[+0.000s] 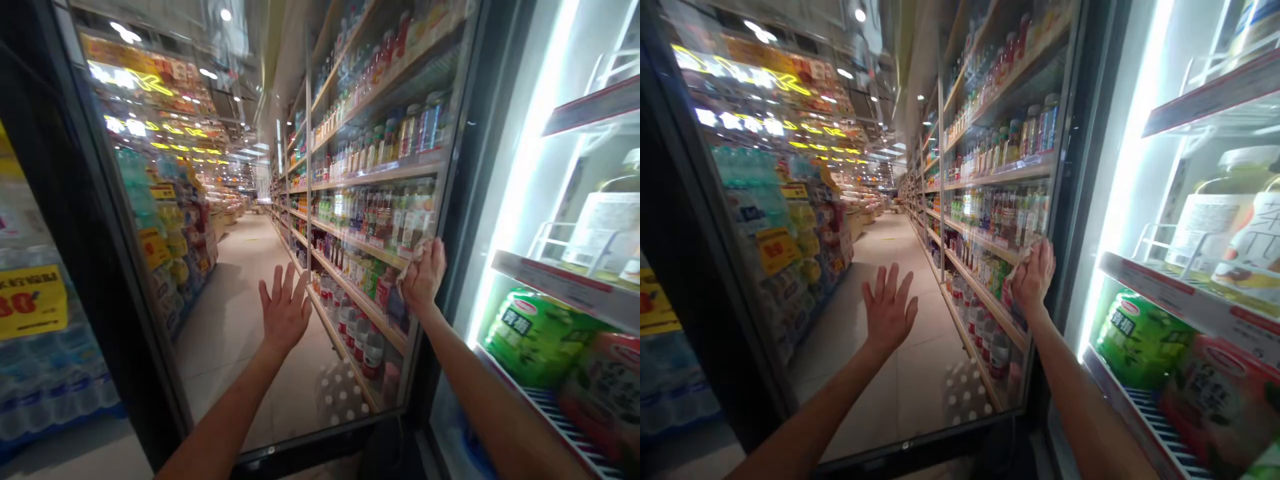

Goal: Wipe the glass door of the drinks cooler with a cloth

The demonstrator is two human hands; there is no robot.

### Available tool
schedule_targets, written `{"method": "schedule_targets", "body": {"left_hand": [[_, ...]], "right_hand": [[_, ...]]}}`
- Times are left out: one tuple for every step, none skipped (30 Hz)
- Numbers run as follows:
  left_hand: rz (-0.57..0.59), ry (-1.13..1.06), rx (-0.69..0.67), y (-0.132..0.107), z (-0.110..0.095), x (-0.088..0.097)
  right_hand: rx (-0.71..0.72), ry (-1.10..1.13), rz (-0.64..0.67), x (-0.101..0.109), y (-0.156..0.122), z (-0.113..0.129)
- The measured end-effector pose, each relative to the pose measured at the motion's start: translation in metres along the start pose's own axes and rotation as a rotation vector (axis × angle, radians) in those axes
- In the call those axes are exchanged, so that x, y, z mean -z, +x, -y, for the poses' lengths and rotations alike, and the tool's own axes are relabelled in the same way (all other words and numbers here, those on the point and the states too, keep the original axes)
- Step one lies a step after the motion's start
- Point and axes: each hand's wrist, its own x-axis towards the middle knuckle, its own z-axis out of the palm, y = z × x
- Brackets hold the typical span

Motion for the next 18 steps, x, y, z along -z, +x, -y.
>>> {"method": "schedule_targets", "body": {"left_hand": [[0.0, 0.009, 0.001, -0.001, -0.001, 0.0], [-0.001, 0.022, -0.001, -0.001, -0.002, 0.0], [-0.006, 0.034, -0.005, -0.002, -0.003, -0.001], [-0.012, 0.042, -0.01, -0.002, -0.003, -0.001], [-0.02, 0.043, -0.016, -0.003, -0.003, -0.002], [-0.025, 0.038, -0.018, -0.004, -0.003, -0.003], [-0.029, 0.033, -0.018, -0.004, -0.003, -0.003], [-0.027, 0.027, -0.016, -0.005, -0.002, -0.003], [-0.022, 0.022, -0.01, -0.005, -0.002, -0.003], [-0.016, 0.018, -0.003, -0.005, -0.002, -0.003], [-0.011, 0.016, 0.004, -0.005, -0.001, -0.003], [-0.008, 0.014, 0.009, -0.005, -0.001, -0.003], [-0.006, 0.013, 0.01, -0.005, -0.002, -0.002], [-0.008, 0.013, 0.01, -0.005, -0.002, -0.002], [-0.013, 0.014, 0.006, -0.005, -0.002, -0.002], [-0.018, 0.015, 0.0, -0.005, -0.002, -0.002], [-0.019, 0.015, -0.006, -0.006, -0.001, -0.002], [-0.022, 0.013, -0.011, -0.006, -0.001, -0.002]], "right_hand": [[-0.014, 0.002, 0.013, 0.004, -0.018, 0.002], [-0.032, 0.004, 0.021, 0.006, -0.034, 0.005], [-0.047, 0.004, 0.019, 0.008, -0.046, 0.007], [-0.057, 0.006, 0.016, 0.008, -0.053, 0.009], [-0.065, 0.007, 0.004, 0.006, -0.053, 0.01], [-0.072, 0.01, -0.01, 0.003, -0.048, 0.011], [-0.08, 0.014, -0.026, 0.0, -0.038, 0.012], [-0.093, 0.018, -0.044, -0.004, -0.025, 0.013], [-0.108, 0.022, -0.061, -0.007, -0.013, 0.015], [-0.117, 0.026, -0.072, -0.009, -0.004, 0.018], [-0.118, 0.031, -0.074, -0.01, 0.002, 0.021], [-0.108, 0.037, -0.066, -0.01, 0.002, 0.025], [-0.087, 0.044, -0.048, -0.009, -0.003, 0.03], [-0.057, 0.049, -0.022, -0.006, -0.013, 0.034], [-0.021, 0.054, 0.008, -0.004, -0.026, 0.039], [0.015, 0.057, 0.037, -0.001, -0.039, 0.044], [0.046, 0.056, 0.057, 0.001, -0.049, 0.048], [0.067, 0.052, 0.061, 0.002, -0.056, 0.051]]}}
